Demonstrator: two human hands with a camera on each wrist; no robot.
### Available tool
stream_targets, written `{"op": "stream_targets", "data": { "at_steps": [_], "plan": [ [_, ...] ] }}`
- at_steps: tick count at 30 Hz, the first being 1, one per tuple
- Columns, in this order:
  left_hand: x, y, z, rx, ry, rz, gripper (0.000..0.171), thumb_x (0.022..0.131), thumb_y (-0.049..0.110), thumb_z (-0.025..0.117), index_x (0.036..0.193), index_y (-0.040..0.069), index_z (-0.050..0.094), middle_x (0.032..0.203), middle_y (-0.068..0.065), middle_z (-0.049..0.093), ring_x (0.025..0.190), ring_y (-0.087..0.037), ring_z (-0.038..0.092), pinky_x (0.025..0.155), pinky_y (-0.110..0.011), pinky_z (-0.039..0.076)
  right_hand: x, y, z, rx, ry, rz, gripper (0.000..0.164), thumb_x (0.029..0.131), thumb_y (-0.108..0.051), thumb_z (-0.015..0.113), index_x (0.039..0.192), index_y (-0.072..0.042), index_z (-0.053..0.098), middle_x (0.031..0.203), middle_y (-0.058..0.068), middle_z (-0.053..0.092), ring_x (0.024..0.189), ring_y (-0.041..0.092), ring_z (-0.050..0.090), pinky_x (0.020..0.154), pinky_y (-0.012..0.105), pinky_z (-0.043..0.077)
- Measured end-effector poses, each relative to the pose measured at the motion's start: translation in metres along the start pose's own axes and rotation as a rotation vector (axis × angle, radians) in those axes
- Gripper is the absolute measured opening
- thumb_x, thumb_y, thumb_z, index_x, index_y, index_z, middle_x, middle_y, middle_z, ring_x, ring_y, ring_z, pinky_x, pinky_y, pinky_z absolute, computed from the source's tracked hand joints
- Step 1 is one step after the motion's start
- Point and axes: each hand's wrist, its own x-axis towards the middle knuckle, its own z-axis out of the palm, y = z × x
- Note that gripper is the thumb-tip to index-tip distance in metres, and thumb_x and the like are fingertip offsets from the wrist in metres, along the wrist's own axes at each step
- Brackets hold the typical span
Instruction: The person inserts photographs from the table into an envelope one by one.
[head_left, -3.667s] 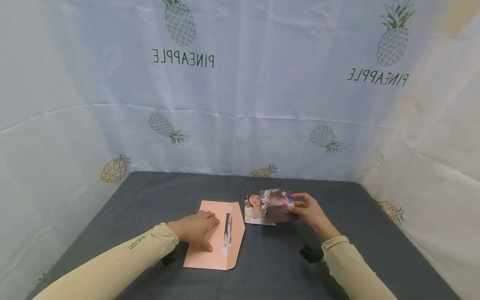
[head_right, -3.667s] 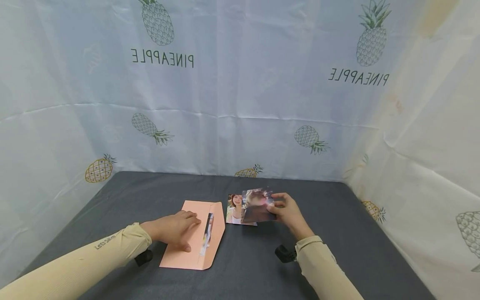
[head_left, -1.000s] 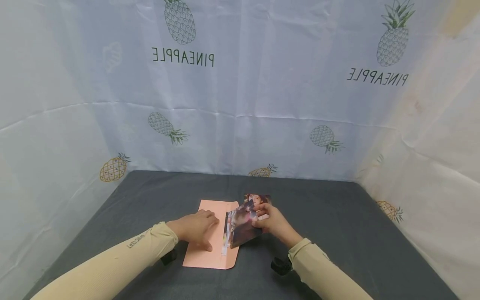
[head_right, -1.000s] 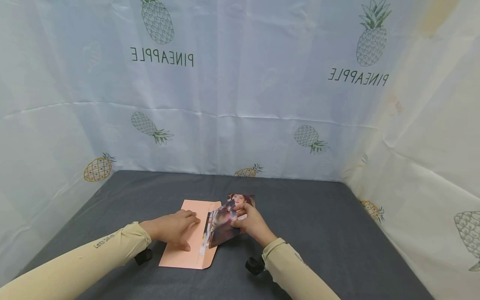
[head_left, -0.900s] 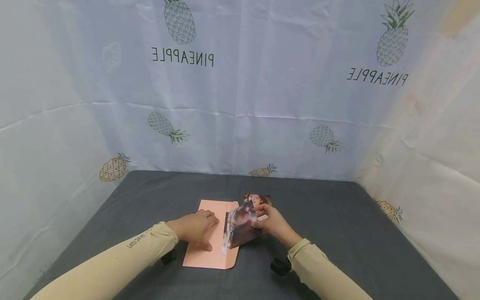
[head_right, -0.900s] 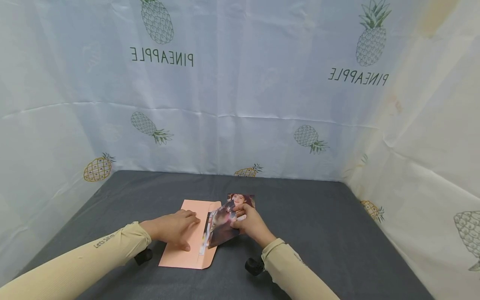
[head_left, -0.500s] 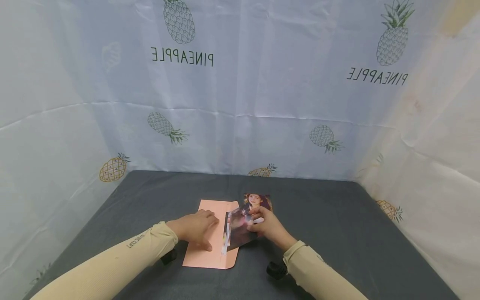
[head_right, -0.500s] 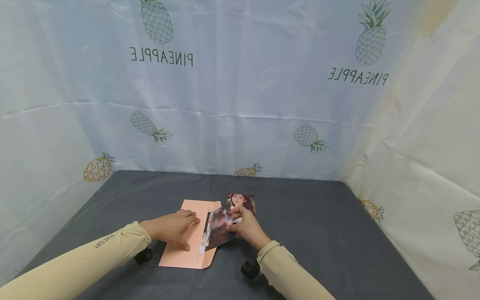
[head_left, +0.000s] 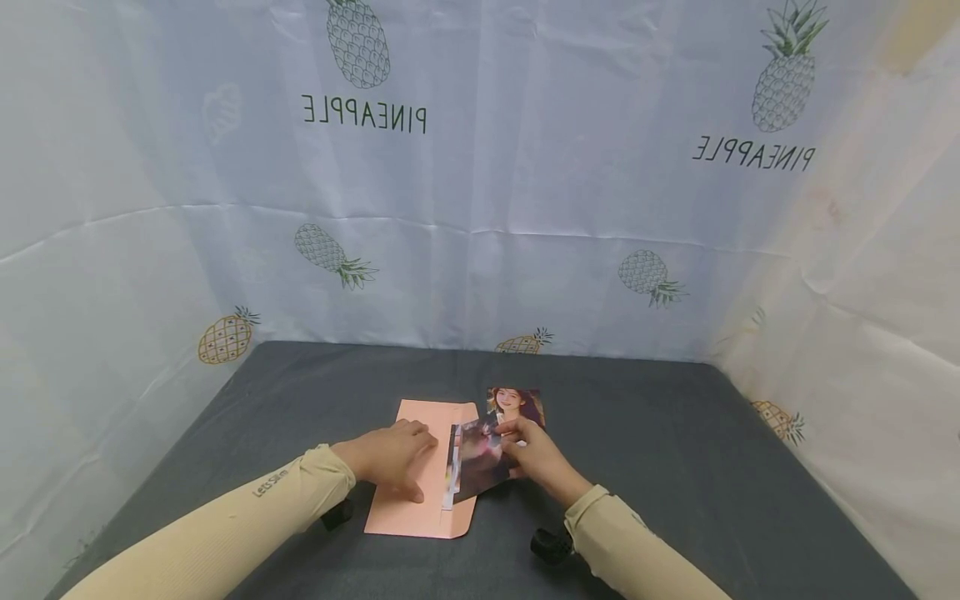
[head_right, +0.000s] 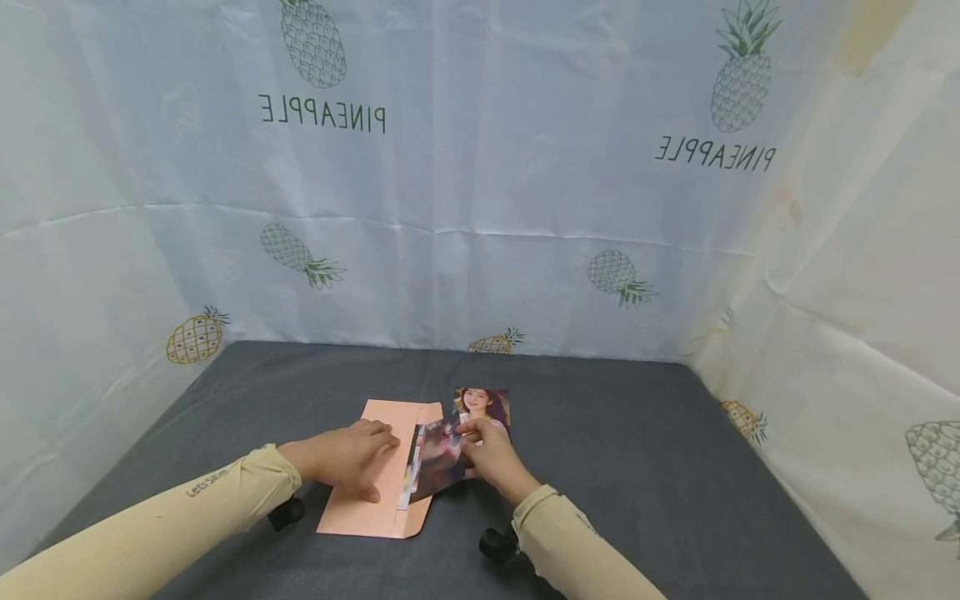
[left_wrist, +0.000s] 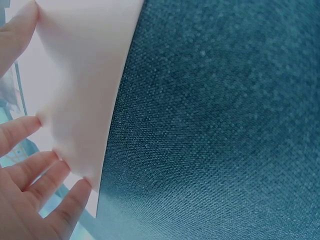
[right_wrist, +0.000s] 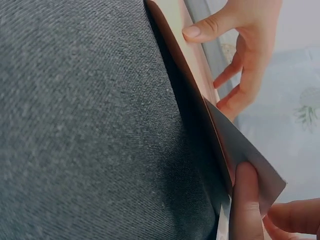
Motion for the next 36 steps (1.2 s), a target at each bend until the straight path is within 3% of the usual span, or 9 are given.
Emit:
{"op": "stream_targets", "data": {
  "at_steps": [10,16,27,36],
  "plan": [
    [0.0,0.0,0.001,0.005,-0.004,-0.019,0.074,0.07,0.045,0.083,0.128,0.008,0.057,0.134,-0.009,0.051,0.125,-0.026,0.046,0.103,-0.042,0.044,0.001,0.003,0.001,0.048,-0.02,-0.006,0.037,0.089,0.006,0.056,0.126,0.005,0.047,0.099,0.017,0.056,0.071,0.016,0.049,0.051,0.026,0.05],
    [0.0,0.0,0.001,-0.013,-0.011,-0.035,0.075,0.069,0.045,0.083,0.129,0.009,0.056,0.136,-0.009,0.05,0.126,-0.025,0.045,0.104,-0.042,0.043,0.001,0.003,0.004,0.049,-0.025,-0.019,0.037,0.089,0.007,0.057,0.126,0.006,0.049,0.097,0.016,0.056,0.071,0.015,0.05,0.05,0.027,0.051],
    [0.001,0.0,0.0,-0.012,-0.001,-0.006,0.074,0.069,0.043,0.083,0.128,0.007,0.056,0.134,-0.011,0.051,0.125,-0.027,0.046,0.103,-0.042,0.044,-0.003,0.0,0.016,0.039,-0.025,-0.031,0.038,0.089,0.005,0.058,0.126,0.009,0.048,0.095,0.017,0.058,0.069,0.014,0.053,0.053,0.031,0.055],
    [0.0,0.0,-0.002,-0.024,-0.008,-0.008,0.075,0.069,0.043,0.084,0.129,0.007,0.056,0.134,-0.01,0.051,0.124,-0.027,0.046,0.103,-0.042,0.044,-0.002,-0.007,0.024,-0.016,-0.022,-0.001,0.039,0.087,0.008,0.056,0.125,0.01,0.05,0.082,0.009,0.055,0.06,0.012,0.052,0.053,0.029,0.056]
  ]
}}
